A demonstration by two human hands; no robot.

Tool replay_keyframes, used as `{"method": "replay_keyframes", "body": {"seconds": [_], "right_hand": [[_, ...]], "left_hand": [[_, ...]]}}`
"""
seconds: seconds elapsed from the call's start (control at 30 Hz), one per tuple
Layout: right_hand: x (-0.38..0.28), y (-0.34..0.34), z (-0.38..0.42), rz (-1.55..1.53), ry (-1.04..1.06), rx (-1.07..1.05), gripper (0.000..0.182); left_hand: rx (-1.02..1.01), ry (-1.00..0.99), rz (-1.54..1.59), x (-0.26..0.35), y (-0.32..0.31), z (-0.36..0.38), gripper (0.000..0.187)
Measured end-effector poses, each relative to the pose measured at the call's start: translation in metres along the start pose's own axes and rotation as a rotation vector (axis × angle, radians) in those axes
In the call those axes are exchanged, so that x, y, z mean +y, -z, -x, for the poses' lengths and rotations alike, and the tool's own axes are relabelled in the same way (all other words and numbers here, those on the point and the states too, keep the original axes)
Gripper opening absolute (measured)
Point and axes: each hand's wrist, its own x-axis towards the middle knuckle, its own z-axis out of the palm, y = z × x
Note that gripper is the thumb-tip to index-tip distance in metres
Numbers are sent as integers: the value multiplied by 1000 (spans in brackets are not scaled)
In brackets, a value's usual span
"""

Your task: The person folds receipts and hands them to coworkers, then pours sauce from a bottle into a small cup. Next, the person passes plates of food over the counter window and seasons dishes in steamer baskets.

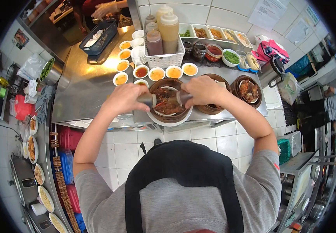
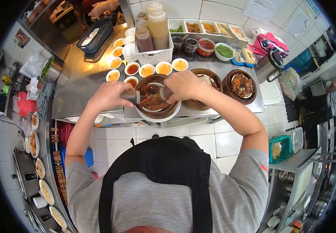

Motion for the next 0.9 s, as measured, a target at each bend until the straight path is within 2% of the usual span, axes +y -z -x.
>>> {"method": "replay_keyframes", "body": {"seconds": [0.07,0.13,0.2,0.27,0.3,0.37,0.4,0.43,0.47,0.57,0.63,0.73,0.8,0.87,0.9], "right_hand": [[15,-6,1,-72,-40,23,48],[35,-13,10,-298,-102,138,52],[62,-20,26,-330,-138,109,57],[78,-21,50,-223,-289,187,54],[83,-20,63,-224,-301,187,54],[88,-14,86,69,-543,31,51],[89,-14,92,69,-555,32,51],[90,-15,98,113,-559,-80,50],[90,-16,106,153,-562,-193,50],[88,-24,107,109,-520,-93,45],[95,-32,105,103,-507,-2,43],[102,-38,113,112,-577,21,44],[101,-36,121,58,-574,5,49],[108,-47,127,-255,-541,106,55],[121,-52,130,-307,-511,152,58]], "left_hand": [[22,-43,16,-1,-5,-16,48],[106,-45,131,-1,-14,-36,49],[84,-71,147,12,-14,-56,51],[97,-169,96,27,-16,-78,52],[80,-204,74,38,-16,-89,52],[73,-253,-7,56,-24,-111,53],[72,-293,-92,68,-24,-121,54],[-17,-278,-142,80,-21,-129,52],[-17,-293,-145,87,-22,-137,52],[91,-385,-174,102,-27,-160,49],[84,-371,-241,102,-28,-171,48],[9,-319,-349,104,-20,-167,49],[-32,-397,-185,106,-21,-165,52],[-69,-380,-155,113,-24,-177,55],[-86,-362,-31,117,-24,-183,55]]}}
